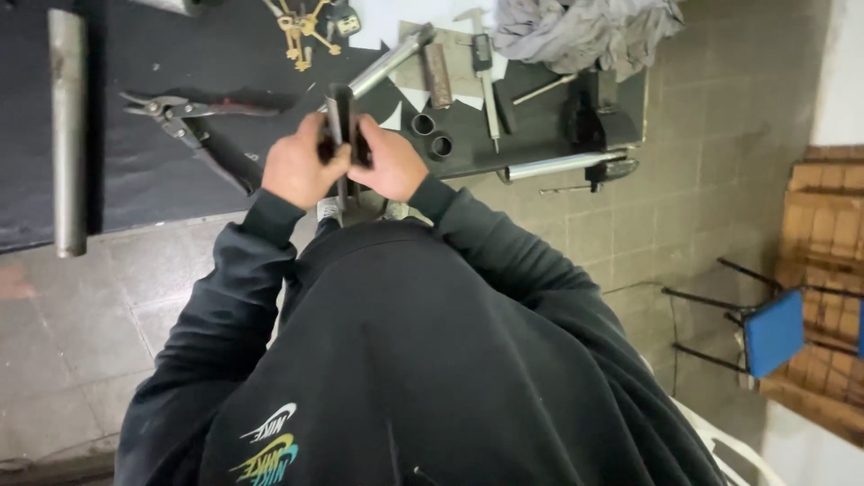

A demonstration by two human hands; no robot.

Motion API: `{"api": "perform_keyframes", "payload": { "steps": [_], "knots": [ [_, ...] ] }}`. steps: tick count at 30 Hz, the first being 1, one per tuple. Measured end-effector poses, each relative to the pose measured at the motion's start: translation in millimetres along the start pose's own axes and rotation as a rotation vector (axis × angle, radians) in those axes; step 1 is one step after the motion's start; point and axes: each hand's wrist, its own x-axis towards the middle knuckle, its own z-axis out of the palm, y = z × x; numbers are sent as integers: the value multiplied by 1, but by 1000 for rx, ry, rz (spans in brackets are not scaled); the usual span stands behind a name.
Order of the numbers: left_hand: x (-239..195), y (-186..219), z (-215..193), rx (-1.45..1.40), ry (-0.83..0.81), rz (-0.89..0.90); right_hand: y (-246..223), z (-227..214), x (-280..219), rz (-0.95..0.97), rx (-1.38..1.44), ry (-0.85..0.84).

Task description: Fabricating and assembling metal exhaust components using a vise, hammer, and measuring tools.

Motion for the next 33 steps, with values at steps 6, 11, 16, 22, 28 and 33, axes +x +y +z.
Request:
{"api": "perform_keyframes", "payload": {
  "steps": [6, 11, 16, 22, 28, 33],
  "knots": [
    [4, -10, 6, -148, 68, -72, 5, 4, 1, 56, 97, -4],
    [18, -15, 0, -227, 32, -149, 13, 1, 4, 52, 318, -23],
    [30, -48, 3, -389, 19, -130, -15, -18, 5, 115, 375, 68],
    [48, -58, 5, -678, -87, -109, -63, -80, 8, -721, -273, -8],
    [45, -50, 24, -806, -186, -76, -69, -66, 11, -768, -361, 17],
    [21, -22, 8, -869, -111, -140, -79, -75, 12, -664, -252, -87]
  ]
}}
